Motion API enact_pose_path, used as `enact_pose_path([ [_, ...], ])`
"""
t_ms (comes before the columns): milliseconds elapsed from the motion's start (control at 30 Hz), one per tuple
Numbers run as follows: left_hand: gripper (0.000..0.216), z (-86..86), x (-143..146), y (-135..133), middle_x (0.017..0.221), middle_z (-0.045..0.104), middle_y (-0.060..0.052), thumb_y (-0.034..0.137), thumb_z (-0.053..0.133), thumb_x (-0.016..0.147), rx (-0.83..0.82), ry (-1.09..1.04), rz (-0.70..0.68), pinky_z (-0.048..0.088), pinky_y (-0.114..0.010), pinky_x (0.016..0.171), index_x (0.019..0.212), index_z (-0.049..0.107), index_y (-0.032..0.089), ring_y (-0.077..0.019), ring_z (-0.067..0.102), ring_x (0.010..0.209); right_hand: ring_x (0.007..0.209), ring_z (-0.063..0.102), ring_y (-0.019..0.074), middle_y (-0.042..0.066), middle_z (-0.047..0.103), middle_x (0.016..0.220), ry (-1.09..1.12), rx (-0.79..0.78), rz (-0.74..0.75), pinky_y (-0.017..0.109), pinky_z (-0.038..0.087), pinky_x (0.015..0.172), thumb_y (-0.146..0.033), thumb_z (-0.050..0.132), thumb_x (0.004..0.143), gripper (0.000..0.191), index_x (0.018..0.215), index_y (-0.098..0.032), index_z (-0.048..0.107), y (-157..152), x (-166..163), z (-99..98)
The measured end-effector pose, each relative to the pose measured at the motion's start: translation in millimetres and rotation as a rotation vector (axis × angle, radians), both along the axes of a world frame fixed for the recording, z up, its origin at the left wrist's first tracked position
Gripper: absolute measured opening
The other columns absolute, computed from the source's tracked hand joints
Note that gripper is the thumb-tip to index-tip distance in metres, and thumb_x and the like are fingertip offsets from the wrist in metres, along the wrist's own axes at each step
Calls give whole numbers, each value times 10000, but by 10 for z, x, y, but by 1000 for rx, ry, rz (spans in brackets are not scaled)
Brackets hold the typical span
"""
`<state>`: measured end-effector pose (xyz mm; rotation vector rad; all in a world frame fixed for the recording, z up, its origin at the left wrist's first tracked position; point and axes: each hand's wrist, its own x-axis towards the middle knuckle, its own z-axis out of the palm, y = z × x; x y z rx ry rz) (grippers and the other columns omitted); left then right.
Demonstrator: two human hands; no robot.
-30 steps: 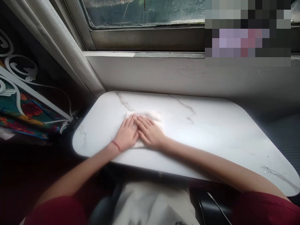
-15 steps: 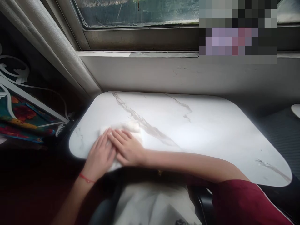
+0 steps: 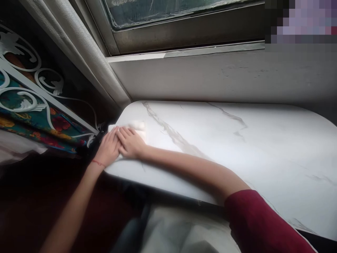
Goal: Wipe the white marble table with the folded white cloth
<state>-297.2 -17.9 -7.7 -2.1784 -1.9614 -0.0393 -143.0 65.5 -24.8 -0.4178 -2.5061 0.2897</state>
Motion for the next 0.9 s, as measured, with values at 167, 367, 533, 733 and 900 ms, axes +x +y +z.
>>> enact_pose_path([
  [167, 606, 32, -68, 578, 1633, 334, -202, 274, 225, 999, -38, -30, 8, 248, -463, 1247, 1542, 357, 39, -278, 284, 1537, 1348, 480, 354, 242, 538, 1457, 3, -11, -62, 491, 335, 1180, -264, 498, 914, 573, 1403, 33, 490, 471, -108, -5],
  [367, 592, 33, 47, 1273, 1648, 317, -170, 281, 203, 1019, -46, -86, 24, 216, -435, 1255, 1548, 355, 63, -249, 284, 1535, 1352, 478, 344, 243, 533, 1467, -27, -24, -148, 464, 327, 1176, -209, 479, 889, 578, 1409, 44, 478, 1065, -58, -22],
  [533, 580, 28, 116, 1761, 1650, 317, -160, 292, 232, 1019, -62, -83, -25, 213, -435, 1252, 1546, 377, 97, -251, 280, 1535, 1322, 499, 355, 260, 576, 1409, -18, -45, -198, 497, 337, 1162, -229, 435, 893, 530, 1351, 28, 506, 1477, 14, -52],
  [733, 573, -10, 198, 2219, 1623, 353, -182, 290, 234, 1018, -30, -112, -69, 226, -434, 1238, 1526, 387, 76, -260, 312, 1513, 1310, 512, 340, 234, 582, 1411, -50, -85, -246, 481, 363, 1135, -224, 417, 872, 517, 1332, -11, 521, 1847, 140, -20],
  [900, 519, -55, 186, 2397, 1579, 419, -168, 290, 241, 1026, -2, -137, -73, 247, -448, 1226, 1473, 447, 125, -261, 333, 1498, 1308, 519, 319, 197, 576, 1436, -41, -117, -223, 486, 364, 1133, -235, 405, 866, 573, 1401, -39, 470, 2019, 184, 0],
])
